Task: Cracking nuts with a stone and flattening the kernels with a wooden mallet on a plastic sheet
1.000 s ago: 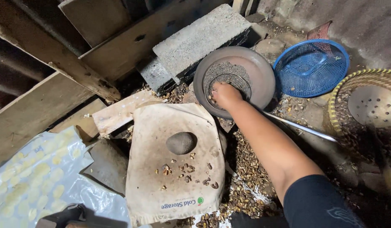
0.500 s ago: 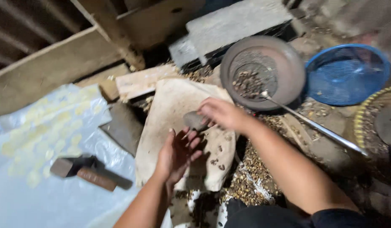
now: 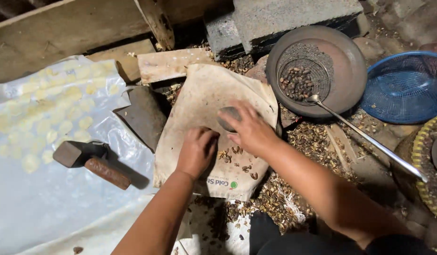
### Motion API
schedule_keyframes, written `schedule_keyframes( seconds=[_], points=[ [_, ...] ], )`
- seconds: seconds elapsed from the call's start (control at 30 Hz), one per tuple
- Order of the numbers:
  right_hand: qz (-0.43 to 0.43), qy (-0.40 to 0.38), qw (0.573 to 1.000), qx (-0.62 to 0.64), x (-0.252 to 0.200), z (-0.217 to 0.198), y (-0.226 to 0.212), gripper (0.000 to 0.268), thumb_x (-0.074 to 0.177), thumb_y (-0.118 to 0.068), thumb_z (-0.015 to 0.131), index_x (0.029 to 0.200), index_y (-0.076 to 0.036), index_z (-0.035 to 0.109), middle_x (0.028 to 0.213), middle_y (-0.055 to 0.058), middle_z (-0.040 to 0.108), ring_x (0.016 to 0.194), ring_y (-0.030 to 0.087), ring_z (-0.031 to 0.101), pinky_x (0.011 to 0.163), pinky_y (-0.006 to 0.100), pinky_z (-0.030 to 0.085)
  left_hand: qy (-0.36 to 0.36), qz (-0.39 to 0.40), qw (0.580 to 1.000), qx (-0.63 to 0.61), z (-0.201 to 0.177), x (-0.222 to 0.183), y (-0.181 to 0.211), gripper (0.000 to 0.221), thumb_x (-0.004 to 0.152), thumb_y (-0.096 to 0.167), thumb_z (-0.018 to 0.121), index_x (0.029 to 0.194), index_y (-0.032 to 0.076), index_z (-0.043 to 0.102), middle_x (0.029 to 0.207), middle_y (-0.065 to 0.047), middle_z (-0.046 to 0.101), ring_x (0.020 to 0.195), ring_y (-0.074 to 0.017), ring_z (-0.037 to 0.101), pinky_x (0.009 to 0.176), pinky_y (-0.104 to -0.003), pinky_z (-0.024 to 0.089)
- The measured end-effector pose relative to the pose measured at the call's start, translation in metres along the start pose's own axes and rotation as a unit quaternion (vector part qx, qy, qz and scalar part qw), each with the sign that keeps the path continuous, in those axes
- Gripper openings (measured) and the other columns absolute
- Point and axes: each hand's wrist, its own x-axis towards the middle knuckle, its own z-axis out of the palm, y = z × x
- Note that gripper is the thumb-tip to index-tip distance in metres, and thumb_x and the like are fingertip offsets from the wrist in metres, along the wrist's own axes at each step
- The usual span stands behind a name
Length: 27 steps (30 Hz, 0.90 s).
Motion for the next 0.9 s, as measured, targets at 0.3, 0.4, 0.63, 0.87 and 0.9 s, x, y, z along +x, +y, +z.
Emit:
schedule_keyframes(
  seconds=[0.3, 0.4, 0.63, 0.87, 0.9],
  points=[
    [0.222, 0.021, 0.947, 0.23, -0.021, 0.012, 0.017, 0.053, 0.093, -0.031, 0.068, 0.142, -0.017, 0.055, 0.13, 0.02, 0.058, 0.12, 0.048, 0.061, 0.098, 0.06, 0.053, 0.083, -0.057, 0.995, -0.005, 0.001, -0.01, 0.006, 0.016, 0.092, 0.024, 0.074, 0.108, 0.021, 0.072, 0.106, -0.001, 0.062, 0.106, -0.0259, 0.06, 0.092, -0.04, 0.049],
    [0.213, -0.122, 0.969, -0.021, -0.043, 0.044, 0.014, 0.058, 0.097, -0.043, 0.059, 0.149, -0.026, 0.04, 0.122, 0.016, 0.055, 0.099, 0.048, 0.069, 0.083, 0.061, 0.059, 0.052, -0.097, 0.994, -0.003, 0.011, -0.006, 0.005, 0.016, 0.089, 0.041, 0.075, 0.101, 0.031, 0.074, 0.108, 0.004, 0.062, 0.109, -0.0243, 0.056, 0.098, -0.044, 0.043],
    [0.163, -0.052, 0.983, 0.066, -0.026, 0.022, -0.042, 0.047, 0.101, -0.034, 0.058, 0.145, -0.021, 0.046, 0.115, 0.019, 0.056, 0.086, 0.043, 0.07, 0.071, 0.052, 0.062, 0.038, -0.096, 0.994, 0.024, 0.004, -0.013, 0.007, 0.025, 0.093, 0.041, 0.07, 0.115, 0.029, 0.068, 0.117, 0.0, 0.06, 0.116, -0.0263, 0.056, 0.103, -0.047, 0.041],
    [0.219, -0.097, 0.964, 0.111, -0.011, 0.001, -0.057, 0.051, 0.101, -0.034, 0.054, 0.147, -0.015, 0.043, 0.122, 0.032, 0.058, 0.107, 0.058, 0.063, 0.091, 0.064, 0.052, 0.096, -0.088, 0.991, 0.002, -0.007, -0.025, 0.004, 0.024, 0.097, 0.025, 0.068, 0.119, 0.018, 0.066, 0.112, -0.008, 0.061, 0.112, -0.0319, 0.059, 0.098, -0.044, 0.048],
    [0.276, -0.109, 0.94, 0.167, -0.007, -0.001, -0.056, 0.053, 0.1, -0.034, 0.054, 0.147, -0.015, 0.04, 0.125, 0.035, 0.059, 0.116, 0.059, 0.06, 0.098, 0.065, 0.048, 0.114, -0.096, 0.989, -0.012, -0.008, -0.025, 0.003, 0.024, 0.099, 0.027, 0.065, 0.12, 0.015, 0.065, 0.114, -0.01, 0.059, 0.115, -0.0337, 0.057, 0.101, -0.045, 0.047]
  ],
)
